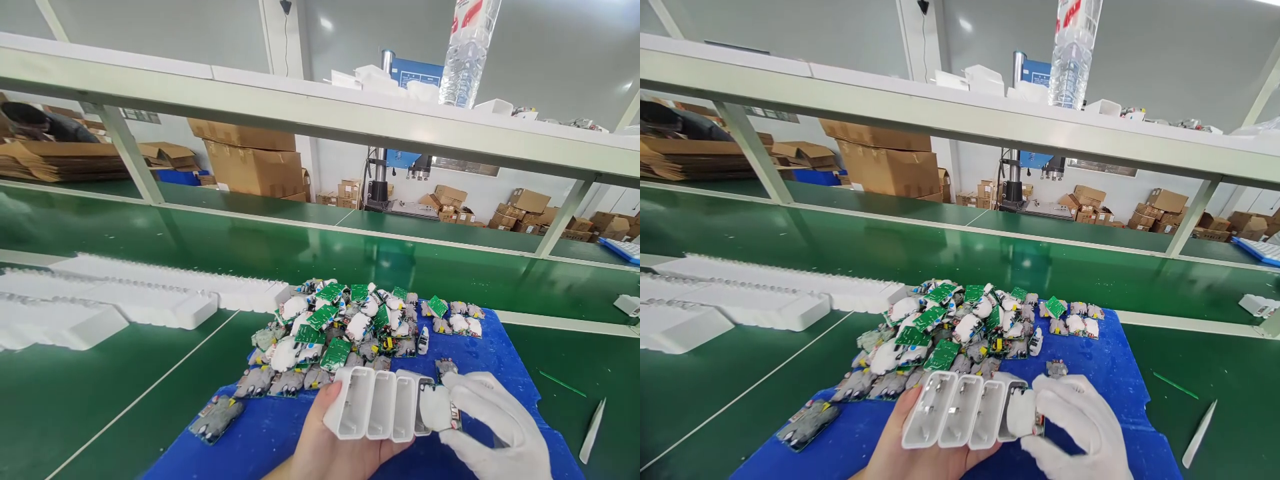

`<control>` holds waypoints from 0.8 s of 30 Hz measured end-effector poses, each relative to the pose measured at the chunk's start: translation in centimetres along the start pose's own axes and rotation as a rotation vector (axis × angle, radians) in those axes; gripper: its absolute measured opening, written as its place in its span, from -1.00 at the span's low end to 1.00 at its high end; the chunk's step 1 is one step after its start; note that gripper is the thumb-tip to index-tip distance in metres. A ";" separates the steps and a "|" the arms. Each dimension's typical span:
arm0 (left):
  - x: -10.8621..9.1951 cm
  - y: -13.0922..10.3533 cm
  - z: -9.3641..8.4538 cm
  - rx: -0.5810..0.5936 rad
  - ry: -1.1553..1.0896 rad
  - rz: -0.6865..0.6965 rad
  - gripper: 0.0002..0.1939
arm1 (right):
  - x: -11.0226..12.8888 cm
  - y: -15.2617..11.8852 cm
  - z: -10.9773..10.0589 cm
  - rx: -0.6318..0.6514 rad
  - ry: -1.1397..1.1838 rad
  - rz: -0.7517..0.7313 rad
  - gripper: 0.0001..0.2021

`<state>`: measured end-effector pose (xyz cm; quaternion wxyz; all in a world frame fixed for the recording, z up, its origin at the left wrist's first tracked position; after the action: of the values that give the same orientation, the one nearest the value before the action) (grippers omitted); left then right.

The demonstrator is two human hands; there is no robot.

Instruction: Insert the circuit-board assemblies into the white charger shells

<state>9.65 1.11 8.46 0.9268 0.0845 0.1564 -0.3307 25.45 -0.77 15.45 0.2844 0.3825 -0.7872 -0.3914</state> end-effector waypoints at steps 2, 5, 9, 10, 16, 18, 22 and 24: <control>0.1 0.0 -0.1 -0.007 -0.008 -0.010 -0.38 | 0.0 -0.1 0.1 0.007 0.002 0.000 -0.80; 0.2 0.1 -0.2 -0.024 -0.007 -0.010 -0.38 | 0.2 0.0 0.1 0.011 0.000 -0.008 -0.80; 0.2 0.0 -0.4 -0.054 -0.010 -0.003 -0.41 | 0.9 0.5 0.2 0.058 -0.021 -0.076 -0.85; 0.2 0.0 -0.4 -0.058 -0.013 0.001 -0.41 | 1.1 0.6 0.2 0.061 -0.031 -0.093 -0.86; 0.1 -0.2 -0.4 -0.044 -0.010 0.008 -0.40 | 1.5 1.1 -0.2 0.015 -0.096 -0.125 -0.87; 0.1 -0.1 -0.4 -0.038 -0.006 0.011 -0.41 | 1.3 1.2 0.2 0.089 -0.102 -0.104 -0.88; 0.0 0.0 0.0 0.001 0.008 0.020 -0.46 | 1.0 0.5 0.4 0.069 -0.024 -0.112 -0.79; -0.1 -0.1 0.2 0.023 0.019 0.026 -0.46 | 0.8 -0.3 0.5 0.006 0.004 -0.122 -0.71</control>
<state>9.57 1.02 8.68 0.9284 0.1002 0.1601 -0.3199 24.74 -1.35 15.09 0.2604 0.4314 -0.7630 -0.4049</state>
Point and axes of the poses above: each hand's wrist, its own y-axis towards the middle knuckle, its own z-axis out of the palm, x = y × z, the point moved 6 cm from there along y, towards the middle knuckle
